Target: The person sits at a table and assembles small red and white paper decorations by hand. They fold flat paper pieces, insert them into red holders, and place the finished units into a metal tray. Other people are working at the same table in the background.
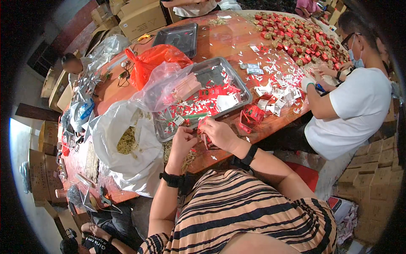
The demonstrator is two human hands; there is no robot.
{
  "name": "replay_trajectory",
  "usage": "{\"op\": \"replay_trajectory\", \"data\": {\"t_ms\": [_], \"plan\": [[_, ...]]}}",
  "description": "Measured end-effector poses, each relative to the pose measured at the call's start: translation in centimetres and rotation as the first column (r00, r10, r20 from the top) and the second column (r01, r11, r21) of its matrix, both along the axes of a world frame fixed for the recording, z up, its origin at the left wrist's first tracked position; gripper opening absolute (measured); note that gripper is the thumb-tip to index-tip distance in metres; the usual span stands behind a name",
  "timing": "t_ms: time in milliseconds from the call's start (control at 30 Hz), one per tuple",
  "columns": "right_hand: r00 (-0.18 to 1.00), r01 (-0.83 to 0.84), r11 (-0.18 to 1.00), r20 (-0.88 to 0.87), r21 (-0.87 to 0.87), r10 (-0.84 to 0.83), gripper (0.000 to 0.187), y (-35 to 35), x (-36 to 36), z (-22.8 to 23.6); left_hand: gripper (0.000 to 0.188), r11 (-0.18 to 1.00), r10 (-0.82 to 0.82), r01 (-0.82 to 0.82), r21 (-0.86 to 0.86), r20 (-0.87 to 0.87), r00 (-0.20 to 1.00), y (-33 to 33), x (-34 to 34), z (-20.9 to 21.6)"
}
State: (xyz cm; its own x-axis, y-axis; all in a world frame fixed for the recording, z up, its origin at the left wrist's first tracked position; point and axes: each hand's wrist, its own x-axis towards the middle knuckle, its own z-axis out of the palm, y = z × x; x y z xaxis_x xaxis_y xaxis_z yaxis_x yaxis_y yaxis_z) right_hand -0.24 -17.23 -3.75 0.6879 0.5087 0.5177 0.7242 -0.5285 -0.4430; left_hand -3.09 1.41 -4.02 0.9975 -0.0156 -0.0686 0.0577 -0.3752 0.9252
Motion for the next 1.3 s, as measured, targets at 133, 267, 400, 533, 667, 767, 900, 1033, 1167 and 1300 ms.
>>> {"op": "replay_trajectory", "data": {"t_ms": [133, 267, 400, 533, 667, 767, 900, 1033, 1167, 1300], "plan": [[1.000, -0.005, 1.000, -0.029, 0.021, 0.005, 0.010, 0.3, -0.5, 1.0, 0.042, 0.998, -0.022, 0.019, -0.057, -0.064, 0.998, -0.2, 0.1, -0.4], [0.992, -0.012, 0.995, -0.123, 0.099, 0.024, 0.005, 0.4, -0.7, 1.3, 0.028, 0.994, -0.100, 0.102, 0.032, -0.074, 0.992, -0.9, 0.3, 0.1], [0.952, 0.022, 0.991, -0.306, 0.128, 0.018, 0.010, 0.1, -0.4, 0.8, 0.019, 0.970, -0.131, 0.103, 0.221, 0.115, 0.985, -1.0, 0.6, -1.1], [0.957, 0.032, 0.993, -0.289, 0.117, 0.003, 0.012, -0.2, -0.2, 1.0, 0.021, 0.952, -0.151, 0.074, 0.298, 0.246, 0.957, -1.3, 0.5, -1.4], [0.977, 0.022, 0.999, -0.214, 0.039, -0.013, 0.010, -0.5, -0.2, 1.1, 0.020, 0.982, -0.112, 0.102, 0.158, 0.056, 0.992, -1.1, 0.7, -2.2], [0.982, 0.024, 1.000, -0.189, 0.012, -0.022, 0.010, -0.6, -0.3, 1.4, 0.020, 0.983, -0.129, 0.115, 0.141, 0.090, 0.988, -1.2, 0.4, -2.2], [0.956, 0.027, 0.996, -0.293, 0.085, 0.000, 0.010, -0.9, 0.0, 1.9, 0.020, 0.952, -0.196, 0.163, 0.259, 0.108, 0.975, -1.2, 0.2, -0.6], [0.890, -0.014, 0.994, -0.452, 0.105, 0.060, 0.012, -2.2, 0.6, 2.7, 0.023, 0.955, -0.263, 0.251, 0.158, 0.061, 0.963, -0.8, -0.4, 0.7], [0.889, -0.026, 1.000, -0.457, 0.012, 0.028, 0.014, -3.2, 1.0, 2.8, 0.021, 0.962, -0.265, 0.263, 0.074, 0.022, 0.964, 0.3, -0.7, 1.1], [0.889, -0.080, 0.997, -0.454, -0.017, 0.064, 0.015, -3.7, 1.0, 0.7, 0.020, 0.945, -0.303, 0.306, 0.113, -0.039, 0.952, 0.4, -0.3, -0.1]]}}
